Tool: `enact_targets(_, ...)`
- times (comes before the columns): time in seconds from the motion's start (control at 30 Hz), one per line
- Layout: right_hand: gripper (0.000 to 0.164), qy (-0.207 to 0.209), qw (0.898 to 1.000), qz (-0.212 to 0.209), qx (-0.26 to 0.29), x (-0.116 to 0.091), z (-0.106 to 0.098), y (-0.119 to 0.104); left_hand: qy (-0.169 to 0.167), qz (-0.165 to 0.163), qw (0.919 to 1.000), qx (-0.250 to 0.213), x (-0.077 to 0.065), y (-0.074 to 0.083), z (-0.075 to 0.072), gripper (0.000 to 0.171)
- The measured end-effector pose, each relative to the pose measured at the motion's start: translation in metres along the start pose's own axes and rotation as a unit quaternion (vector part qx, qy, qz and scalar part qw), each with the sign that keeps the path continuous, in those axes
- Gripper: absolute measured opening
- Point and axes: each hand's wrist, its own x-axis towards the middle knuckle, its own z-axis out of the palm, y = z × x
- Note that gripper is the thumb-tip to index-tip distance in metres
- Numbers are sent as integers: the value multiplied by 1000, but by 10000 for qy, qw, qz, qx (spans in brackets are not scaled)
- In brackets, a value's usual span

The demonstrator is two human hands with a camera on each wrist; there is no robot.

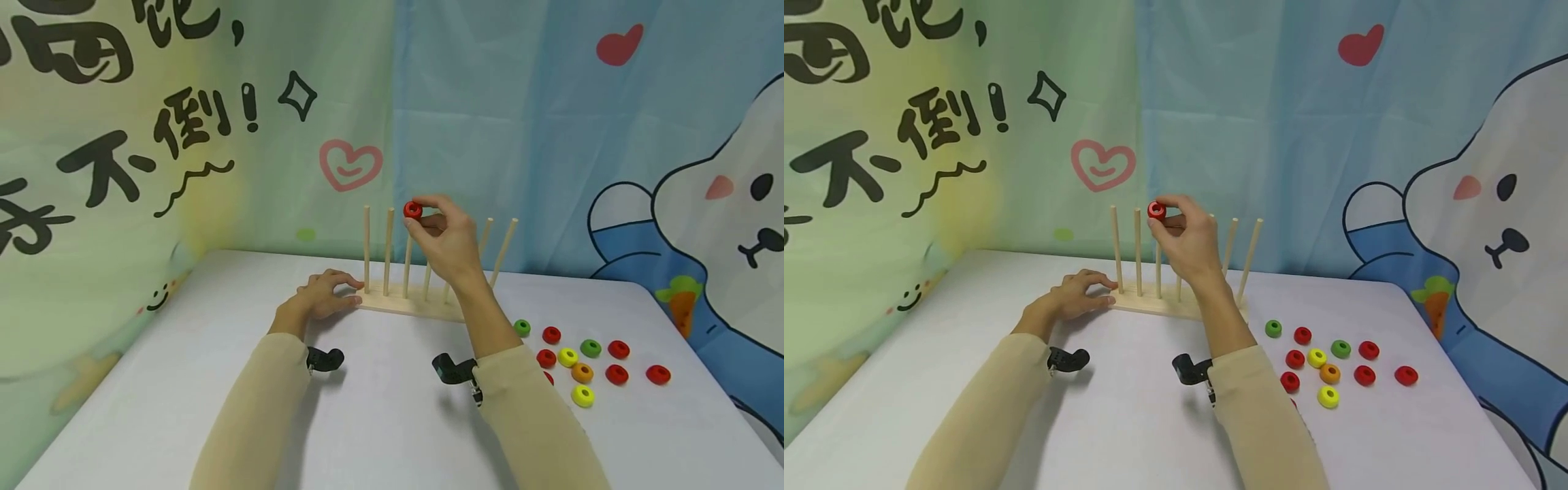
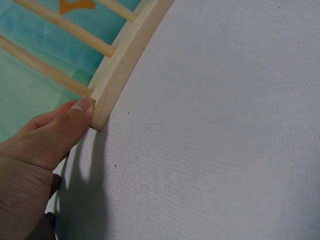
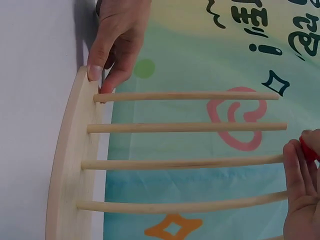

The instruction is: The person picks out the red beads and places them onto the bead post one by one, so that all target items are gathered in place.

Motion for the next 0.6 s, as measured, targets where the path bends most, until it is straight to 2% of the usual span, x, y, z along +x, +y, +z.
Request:
enact_targets(0.37, 29, 257, 9981, 405, -394, 3, 3, -5, -120, -166, 9998, -52, 2, -5, 0, 36)
enact_targets(0.6, 29, 394, 9946, 732, -622, 5, 0, -9, -81, 28, 10000, -51, 3, -4, -2, 37)
